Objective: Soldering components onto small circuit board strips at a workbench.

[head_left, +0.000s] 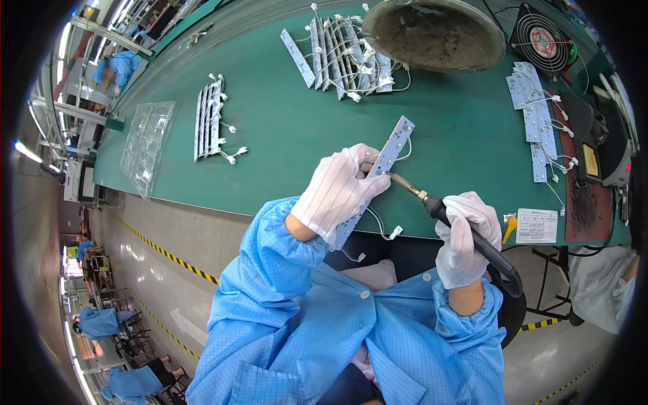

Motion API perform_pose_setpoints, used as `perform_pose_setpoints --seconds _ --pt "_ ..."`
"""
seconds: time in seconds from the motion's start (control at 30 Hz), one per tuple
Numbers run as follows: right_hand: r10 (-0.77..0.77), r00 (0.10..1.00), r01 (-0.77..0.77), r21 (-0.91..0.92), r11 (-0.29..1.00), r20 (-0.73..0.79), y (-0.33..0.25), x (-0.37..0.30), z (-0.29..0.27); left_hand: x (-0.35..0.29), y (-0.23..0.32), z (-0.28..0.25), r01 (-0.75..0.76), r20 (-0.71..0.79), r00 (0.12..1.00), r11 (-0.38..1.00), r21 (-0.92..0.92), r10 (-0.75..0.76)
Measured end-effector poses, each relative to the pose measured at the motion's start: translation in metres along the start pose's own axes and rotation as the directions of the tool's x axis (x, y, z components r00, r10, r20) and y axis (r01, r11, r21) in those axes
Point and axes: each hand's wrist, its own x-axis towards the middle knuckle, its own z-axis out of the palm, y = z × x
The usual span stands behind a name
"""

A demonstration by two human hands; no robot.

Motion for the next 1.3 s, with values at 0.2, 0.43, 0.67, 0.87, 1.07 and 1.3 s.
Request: perform_pose_setpoints --seconds 0.2,0.43,0.67,0.87,1.07,1.3 --pt "-0.313 0.947 0.270 -0.352 0.896 -0.072 0.009 -0.001 -0.001 -0.005 0.015 -0.028 -0.104 0.096 0.993 0.921 0.375 0.072" --pt "-0.291 0.952 0.190 -0.570 0.800 -0.091 0.003 -0.006 0.000 0.032 0.017 -0.002 -0.146 0.063 0.989 0.864 0.482 0.131" --pt "-0.281 0.959 0.230 -0.475 0.850 -0.040 0.003 -0.004 -0.002 0.016 0.002 0.000 -0.143 0.104 0.985 0.989 0.046 0.138" --pt "-0.065 0.997 0.069 -0.096 0.993 0.046 0.011 -0.013 -0.009 0.008 0.005 0.003 -0.158 0.087 0.985 0.979 0.127 0.148" --pt "-0.051 0.997 0.057 -0.090 0.994 0.065 0.006 -0.009 -0.007 0.007 0.003 0.005 -0.175 0.055 0.984 0.979 0.109 0.170" --pt "-0.026 0.998 0.024 -0.038 0.999 -0.061 0.007 -0.008 -0.001 0.006 0.006 0.007 -0.104 0.026 0.994 0.994 0.040 0.103"
